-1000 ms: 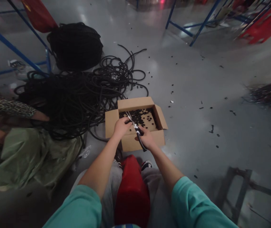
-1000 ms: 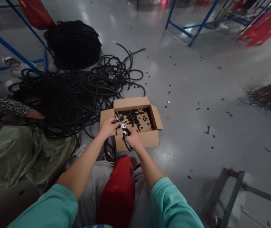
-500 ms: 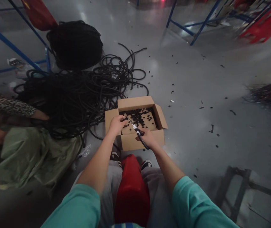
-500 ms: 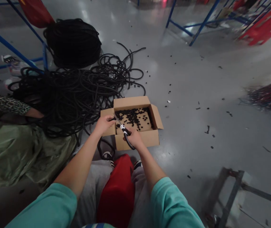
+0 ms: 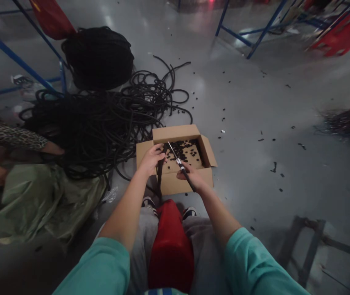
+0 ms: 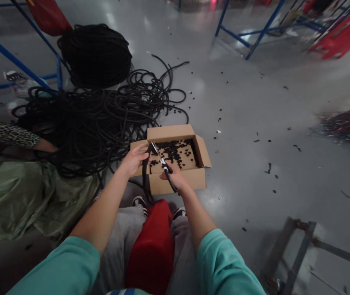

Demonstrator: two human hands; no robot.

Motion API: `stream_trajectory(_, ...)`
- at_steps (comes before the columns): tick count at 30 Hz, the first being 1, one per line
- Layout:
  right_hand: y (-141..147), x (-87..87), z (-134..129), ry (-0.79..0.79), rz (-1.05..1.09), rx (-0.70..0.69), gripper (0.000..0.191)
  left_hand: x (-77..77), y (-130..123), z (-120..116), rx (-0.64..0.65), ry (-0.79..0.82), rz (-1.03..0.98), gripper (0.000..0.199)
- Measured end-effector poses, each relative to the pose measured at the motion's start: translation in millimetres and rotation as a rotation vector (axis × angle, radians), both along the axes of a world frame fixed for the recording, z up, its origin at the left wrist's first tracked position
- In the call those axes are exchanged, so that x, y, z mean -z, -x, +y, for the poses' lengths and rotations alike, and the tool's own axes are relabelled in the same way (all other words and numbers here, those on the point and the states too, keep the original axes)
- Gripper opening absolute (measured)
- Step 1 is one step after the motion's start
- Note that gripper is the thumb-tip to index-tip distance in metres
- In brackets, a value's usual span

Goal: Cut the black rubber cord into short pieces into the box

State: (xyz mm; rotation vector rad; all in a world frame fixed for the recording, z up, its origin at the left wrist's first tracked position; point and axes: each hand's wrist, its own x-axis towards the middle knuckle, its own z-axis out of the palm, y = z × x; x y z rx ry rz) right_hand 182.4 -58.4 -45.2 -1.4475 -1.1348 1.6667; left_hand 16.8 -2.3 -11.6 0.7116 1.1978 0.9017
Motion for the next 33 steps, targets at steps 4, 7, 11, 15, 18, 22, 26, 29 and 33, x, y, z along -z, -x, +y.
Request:
stream_trajectory(4, -1.4, -3.7, -0.4, 0.079, 0.040, -0.041, 0.063, 3.1, 0.7, 0.6, -0.017, 0.002, 0.028, 0.024)
stream_trajectory(7, -1.5, -5.1, -0.8, 0.087, 0.052, -0.074, 0.064, 6.3, -0.1, 0.4, -0.001, -0.016, 0.051, 0.024)
stream_trajectory(11, -1.2, -7.3, -0.9, 0.070, 0.054, -0.097, 0.064, 10.4, -2.1, -1.2, 0.070, -0.026, 0.067, 0.024)
stream_trajectory(15, -1.9, -13.5, -1.8, 0.081, 0.030, -0.106, 0.060, 12.4, -2.5, -2.1, 0.158, -0.036, 0.118, 0.019)
stream_trajectory(18, -2.3, -17.6, -2.6, 0.099, 0.004, -0.124, 0.057, 11.7, -1.1, -2.2, 0.209, -0.043, 0.192, 0.017)
stream_trajectory(22, -2.0, -17.6, -2.7, 0.086, 0.000, -0.148, 0.055, 11.3, 2.2, -1.9, 0.239, -0.089, 0.245, 0.017)
stream_trajectory(26, -1.1, -15.5, -2.4, 0.090, -0.005, -0.162, 0.054, 13.7, 4.2, -1.4, 0.275, -0.130, 0.264, 0.017)
stream_trajectory(29, 0.5, -16.0, -2.9, 0.118, 0.029, -0.145, 0.056, 13.5, 4.1, -1.4, 0.286, -0.139, 0.274, 0.017)
stream_trajectory(33, 3.9, -19.9, -4.4, 0.180, 0.044, -0.104, 0.059, 9.1, 5.6, -1.2, 0.293, -0.149, 0.275, 0.014)
